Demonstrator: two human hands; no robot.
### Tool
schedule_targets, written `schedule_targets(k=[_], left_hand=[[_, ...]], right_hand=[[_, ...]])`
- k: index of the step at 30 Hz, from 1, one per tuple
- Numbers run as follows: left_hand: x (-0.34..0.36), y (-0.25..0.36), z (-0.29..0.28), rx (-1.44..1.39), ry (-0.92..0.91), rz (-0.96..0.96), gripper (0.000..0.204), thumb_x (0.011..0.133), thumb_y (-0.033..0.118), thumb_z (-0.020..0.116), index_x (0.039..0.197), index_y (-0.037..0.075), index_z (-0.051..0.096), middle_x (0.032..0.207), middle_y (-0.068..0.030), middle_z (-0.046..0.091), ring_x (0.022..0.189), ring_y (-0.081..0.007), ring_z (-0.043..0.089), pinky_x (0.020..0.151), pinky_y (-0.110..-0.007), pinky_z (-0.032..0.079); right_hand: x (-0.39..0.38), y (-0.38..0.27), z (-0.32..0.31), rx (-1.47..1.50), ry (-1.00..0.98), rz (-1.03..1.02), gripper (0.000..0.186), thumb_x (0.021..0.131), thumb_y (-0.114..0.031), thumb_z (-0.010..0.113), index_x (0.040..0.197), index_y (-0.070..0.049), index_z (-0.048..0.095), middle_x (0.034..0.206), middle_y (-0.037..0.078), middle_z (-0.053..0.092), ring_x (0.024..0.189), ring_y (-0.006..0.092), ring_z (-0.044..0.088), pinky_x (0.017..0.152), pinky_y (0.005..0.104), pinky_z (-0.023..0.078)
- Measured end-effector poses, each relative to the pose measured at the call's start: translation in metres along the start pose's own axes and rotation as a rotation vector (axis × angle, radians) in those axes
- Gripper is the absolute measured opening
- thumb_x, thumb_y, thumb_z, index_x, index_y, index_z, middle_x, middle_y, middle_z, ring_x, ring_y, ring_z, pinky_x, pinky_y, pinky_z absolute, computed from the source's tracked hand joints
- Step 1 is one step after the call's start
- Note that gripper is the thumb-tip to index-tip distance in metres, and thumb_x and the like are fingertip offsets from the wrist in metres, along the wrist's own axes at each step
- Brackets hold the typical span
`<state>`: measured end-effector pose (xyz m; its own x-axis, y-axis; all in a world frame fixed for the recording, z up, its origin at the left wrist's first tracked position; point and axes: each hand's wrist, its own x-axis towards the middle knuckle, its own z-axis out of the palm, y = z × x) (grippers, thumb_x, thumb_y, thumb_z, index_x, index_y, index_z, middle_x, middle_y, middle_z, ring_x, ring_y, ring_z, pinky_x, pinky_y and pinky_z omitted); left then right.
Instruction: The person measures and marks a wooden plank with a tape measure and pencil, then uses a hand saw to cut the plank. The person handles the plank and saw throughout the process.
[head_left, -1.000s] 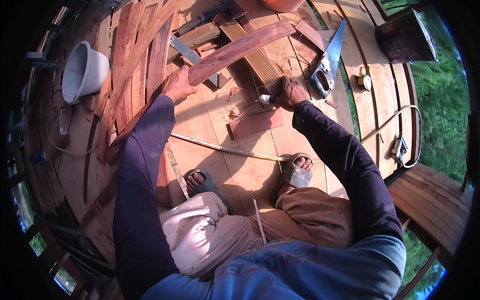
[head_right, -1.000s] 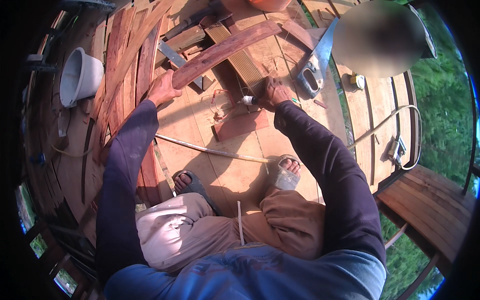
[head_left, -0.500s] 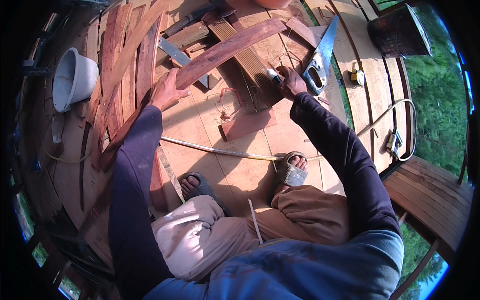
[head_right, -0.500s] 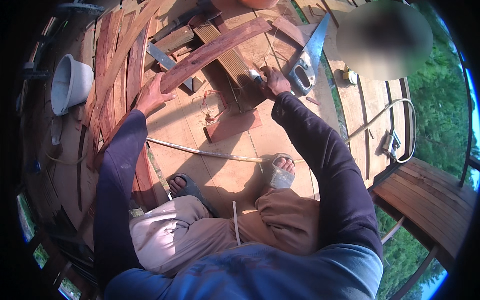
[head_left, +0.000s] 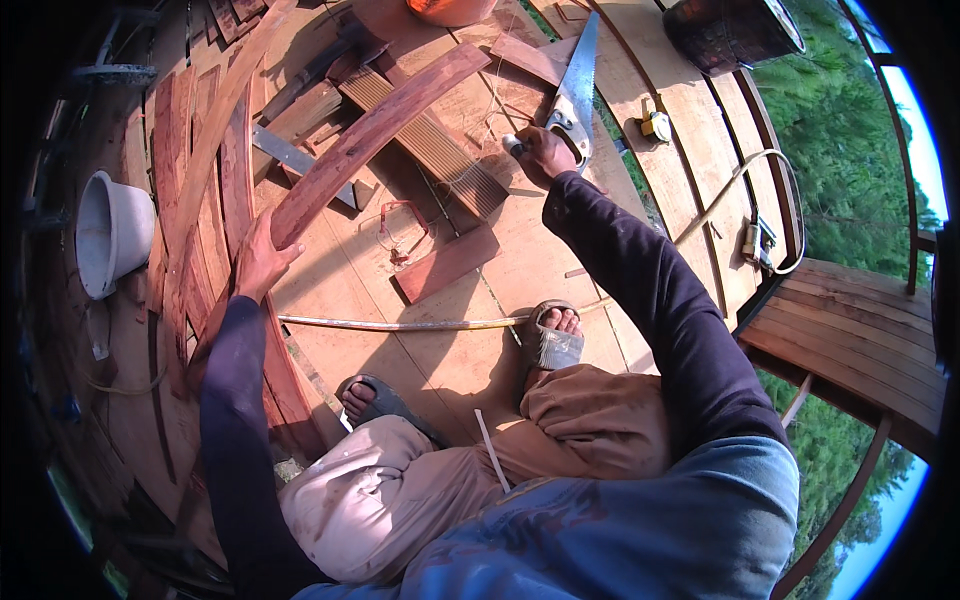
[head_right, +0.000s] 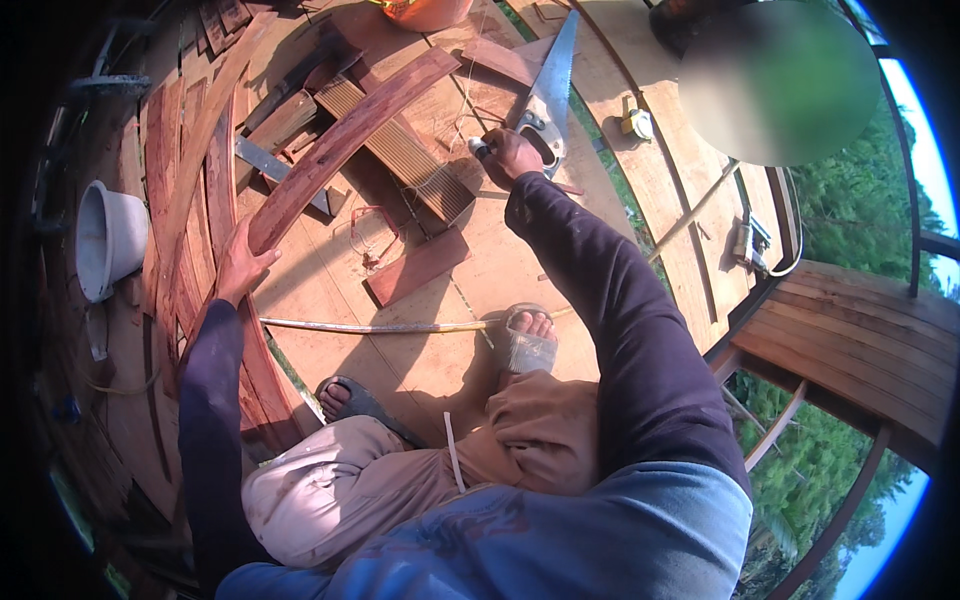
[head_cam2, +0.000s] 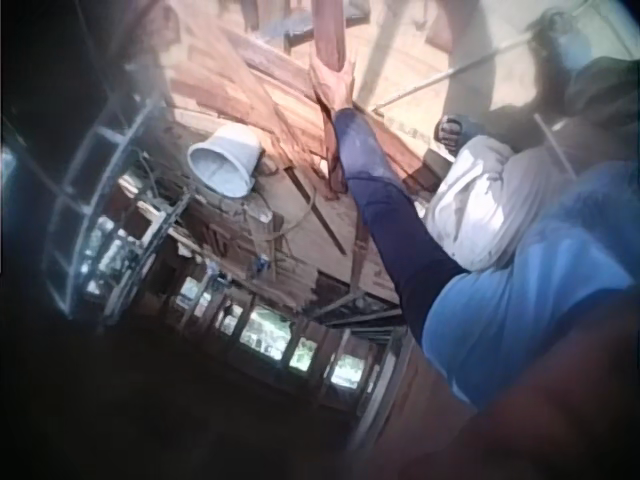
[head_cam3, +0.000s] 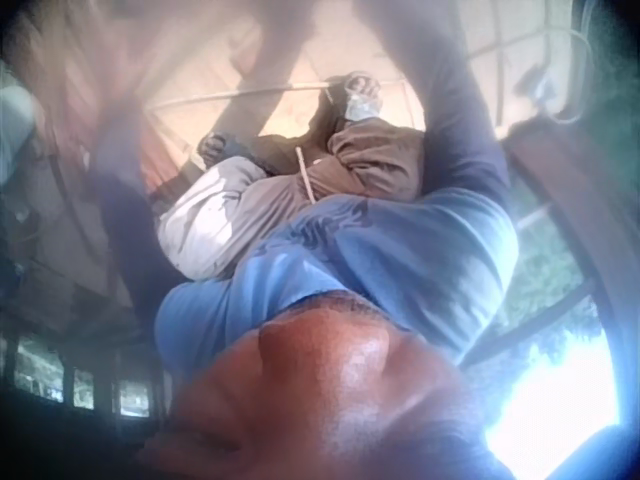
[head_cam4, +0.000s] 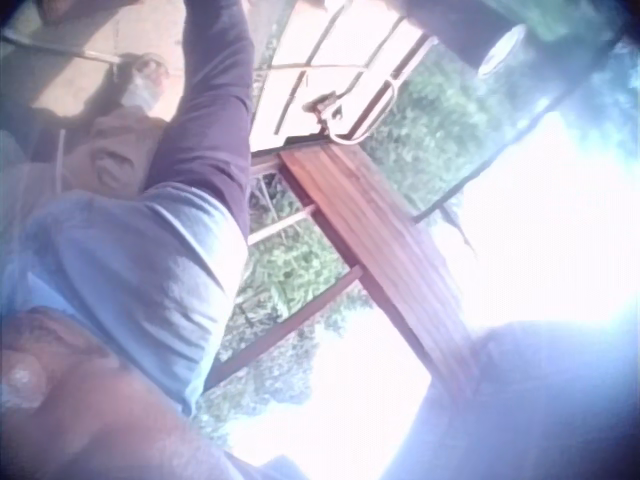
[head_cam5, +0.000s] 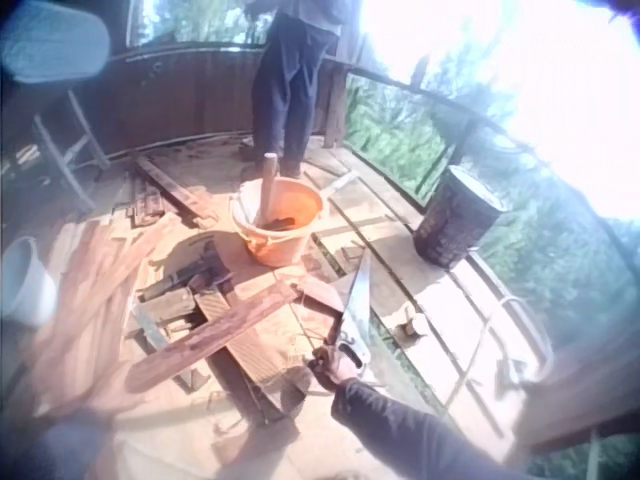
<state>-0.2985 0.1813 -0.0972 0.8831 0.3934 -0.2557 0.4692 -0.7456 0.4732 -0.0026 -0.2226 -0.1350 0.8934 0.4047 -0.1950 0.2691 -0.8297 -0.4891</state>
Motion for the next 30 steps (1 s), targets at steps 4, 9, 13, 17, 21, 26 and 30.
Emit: schedule_targets(k=[4,9,13,17,21,26,30], left_hand=[[0.001,-0.001,0.003,-0.004,0.001,0.031,0.085,0.078,0.021,0.081,0.147,-0.004,0.040,0.142,-0.0267,0.052,0.132,-0.0414,0.050,0.112,-0.045,0.040],[-0.002,-0.007,0.005,0.014,0.031,0.061,0.085,0.077,0.020,0.081,0.148,-0.004,0.039,0.143,-0.0276,0.051,0.134,-0.0420,0.049,0.114,-0.045,0.038],[-0.004,-0.011,0.005,0.093,0.044,0.032,0.086,0.076,0.021,0.082,0.147,-0.003,0.040,0.141,-0.0275,0.052,0.133,-0.0416,0.049,0.114,-0.046,0.038],[-0.003,-0.007,-0.001,0.049,0.011,-0.029,0.082,0.075,0.023,0.083,0.142,-0.003,0.045,0.133,-0.0267,0.058,0.126,-0.0415,0.055,0.109,-0.046,0.042],[-0.001,0.000,-0.007,0.025,0.001,-0.016,0.078,0.074,0.023,0.085,0.138,-0.003,0.049,0.127,-0.0265,0.062,0.120,-0.0404,0.060,0.104,-0.045,0.047],[-0.002,0.007,-0.006,0.036,0.047,-0.055,0.079,0.073,0.025,0.086,0.137,-0.004,0.051,0.126,-0.0251,0.064,0.117,-0.0399,0.063,0.103,-0.045,0.048],[0.002,0.008,-0.006,0.050,0.036,-0.078,0.078,0.072,0.026,0.087,0.135,-0.004,0.054,0.125,-0.0244,0.065,0.117,-0.0399,0.063,0.103,-0.045,0.048]], right_hand=[[0.004,0.021,-0.018,-0.014,0.127,0.054,0.038,0.092,-0.044,0.064,0.111,-0.012,0.074,0.109,0.017,0.072,0.103,0.0363,0.068,0.088,0.0460,0.052],[0.032,0.079,-0.054,-0.071,0.219,0.271,0.038,0.091,-0.043,0.061,0.109,-0.012,0.074,0.107,0.018,0.073,0.103,0.0371,0.070,0.087,0.0467,0.053],[0.054,0.132,-0.082,-0.241,0.303,0.324,0.049,0.089,-0.050,0.064,0.102,-0.005,0.076,0.105,0.022,0.074,0.103,0.0382,0.070,0.090,0.0473,0.055],[0.067,0.166,-0.106,-0.469,0.240,0.557,0.066,0.086,-0.065,0.061,0.123,-0.011,0.070,0.131,0.018,0.064,0.128,0.0390,0.054,0.107,0.0478,0.044],[0.076,0.191,-0.118,-0.552,0.225,0.655,0.093,0.080,-0.077,0.061,0.142,-0.008,0.053,0.143,0.021,0.053,0.136,0.0406,0.047,0.110,0.0526,0.039],[0.081,0.223,-0.119,-0.425,0.201,0.563,0.087,0.082,-0.074,0.063,0.137,-0.007,0.058,0.136,0.017,0.059,0.128,0.0336,0.055,0.107,0.0463,0.041],[0.089,0.262,-0.114,-0.165,0.184,0.469,0.052,0.082,-0.058,0.075,0.111,-0.014,0.073,0.105,0.009,0.075,0.094,0.0255,0.073,0.085,0.0417,0.053]])
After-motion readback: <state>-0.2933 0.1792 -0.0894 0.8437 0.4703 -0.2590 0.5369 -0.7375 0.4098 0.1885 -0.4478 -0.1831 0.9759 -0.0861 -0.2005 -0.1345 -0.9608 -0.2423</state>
